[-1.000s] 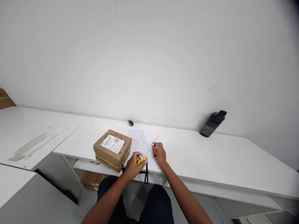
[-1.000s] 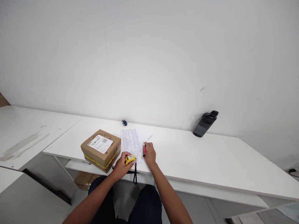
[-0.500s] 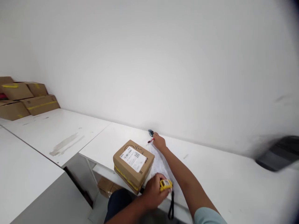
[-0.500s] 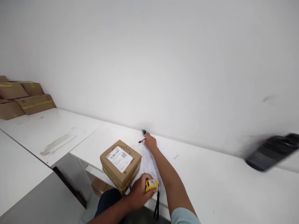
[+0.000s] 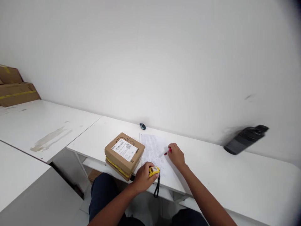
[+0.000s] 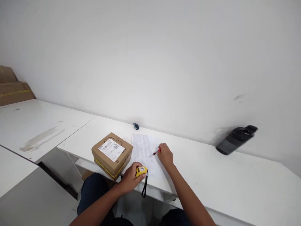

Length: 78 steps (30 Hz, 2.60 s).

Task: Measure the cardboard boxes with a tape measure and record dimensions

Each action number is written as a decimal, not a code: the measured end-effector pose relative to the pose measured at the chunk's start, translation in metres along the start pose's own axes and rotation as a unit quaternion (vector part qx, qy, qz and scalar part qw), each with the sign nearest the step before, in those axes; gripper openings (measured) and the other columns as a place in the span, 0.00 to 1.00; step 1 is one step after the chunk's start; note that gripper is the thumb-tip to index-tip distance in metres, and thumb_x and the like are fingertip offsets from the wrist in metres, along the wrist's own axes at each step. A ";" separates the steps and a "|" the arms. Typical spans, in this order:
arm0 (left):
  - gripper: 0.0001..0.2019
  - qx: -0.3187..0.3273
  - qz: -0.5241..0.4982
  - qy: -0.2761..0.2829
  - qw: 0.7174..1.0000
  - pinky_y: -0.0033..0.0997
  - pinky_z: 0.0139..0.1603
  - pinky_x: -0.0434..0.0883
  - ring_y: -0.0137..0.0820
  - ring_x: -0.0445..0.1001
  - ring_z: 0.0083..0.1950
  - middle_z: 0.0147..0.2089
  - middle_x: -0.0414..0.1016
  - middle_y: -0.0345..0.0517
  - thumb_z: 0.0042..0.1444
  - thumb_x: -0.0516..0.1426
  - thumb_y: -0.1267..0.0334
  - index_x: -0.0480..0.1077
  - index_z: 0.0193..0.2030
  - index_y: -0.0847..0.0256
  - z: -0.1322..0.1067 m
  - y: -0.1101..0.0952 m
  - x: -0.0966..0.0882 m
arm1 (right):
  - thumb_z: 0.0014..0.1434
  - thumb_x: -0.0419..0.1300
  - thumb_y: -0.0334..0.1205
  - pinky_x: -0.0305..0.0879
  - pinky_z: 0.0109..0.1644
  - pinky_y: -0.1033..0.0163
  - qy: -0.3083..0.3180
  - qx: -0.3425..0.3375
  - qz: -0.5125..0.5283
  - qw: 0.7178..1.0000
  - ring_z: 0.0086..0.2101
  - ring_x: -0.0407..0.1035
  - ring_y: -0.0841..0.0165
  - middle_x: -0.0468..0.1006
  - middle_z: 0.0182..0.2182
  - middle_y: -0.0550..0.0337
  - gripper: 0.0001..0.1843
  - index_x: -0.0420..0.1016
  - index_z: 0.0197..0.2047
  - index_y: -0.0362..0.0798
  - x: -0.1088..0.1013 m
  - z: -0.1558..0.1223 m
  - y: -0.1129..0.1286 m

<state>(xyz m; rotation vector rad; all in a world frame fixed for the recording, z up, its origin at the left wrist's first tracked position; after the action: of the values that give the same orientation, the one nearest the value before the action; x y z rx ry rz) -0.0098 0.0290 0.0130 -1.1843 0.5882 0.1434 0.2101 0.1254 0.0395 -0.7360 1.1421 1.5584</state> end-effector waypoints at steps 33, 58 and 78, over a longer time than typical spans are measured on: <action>0.23 -0.138 -0.091 -0.091 0.982 0.28 0.29 0.61 0.29 0.62 0.28 0.26 0.64 0.36 0.44 0.65 0.43 0.60 0.27 0.57 -0.055 -0.068 -0.207 | 0.57 0.66 0.46 0.74 0.46 0.54 -0.168 -0.159 0.472 0.850 0.44 0.72 0.59 0.74 0.45 0.51 0.21 0.70 0.53 0.54 -0.106 -0.178 0.142; 0.26 -0.196 0.028 -0.097 0.975 0.29 0.30 0.57 0.29 0.61 0.30 0.28 0.62 0.36 0.45 0.60 0.37 0.60 0.30 0.58 0.035 0.018 -0.232 | 0.58 0.56 0.56 0.61 0.29 0.62 -0.050 0.057 0.266 0.961 0.32 0.72 0.60 0.75 0.34 0.58 0.20 0.64 0.45 0.50 -0.081 -0.105 0.177; 0.26 -0.204 -0.025 -0.083 0.975 0.27 0.29 0.55 0.29 0.60 0.28 0.25 0.63 0.34 0.45 0.61 0.37 0.59 0.28 0.58 0.032 0.008 -0.233 | 0.58 0.57 0.53 0.55 0.25 0.64 -0.003 0.014 0.224 0.975 0.27 0.71 0.62 0.72 0.29 0.62 0.15 0.59 0.37 0.52 -0.089 -0.097 0.179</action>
<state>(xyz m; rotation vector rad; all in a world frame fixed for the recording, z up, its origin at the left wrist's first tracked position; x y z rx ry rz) -0.1979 0.1058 0.1317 -1.5656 0.3893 0.3290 0.0567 -0.0024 0.1367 -0.4719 1.3886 1.9078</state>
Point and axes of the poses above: each hand's wrist, its own z-axis towards the middle knuckle, its own x-axis out of the palm, y = z × x, the point moved 5 cm from there along z, towards the middle knuckle
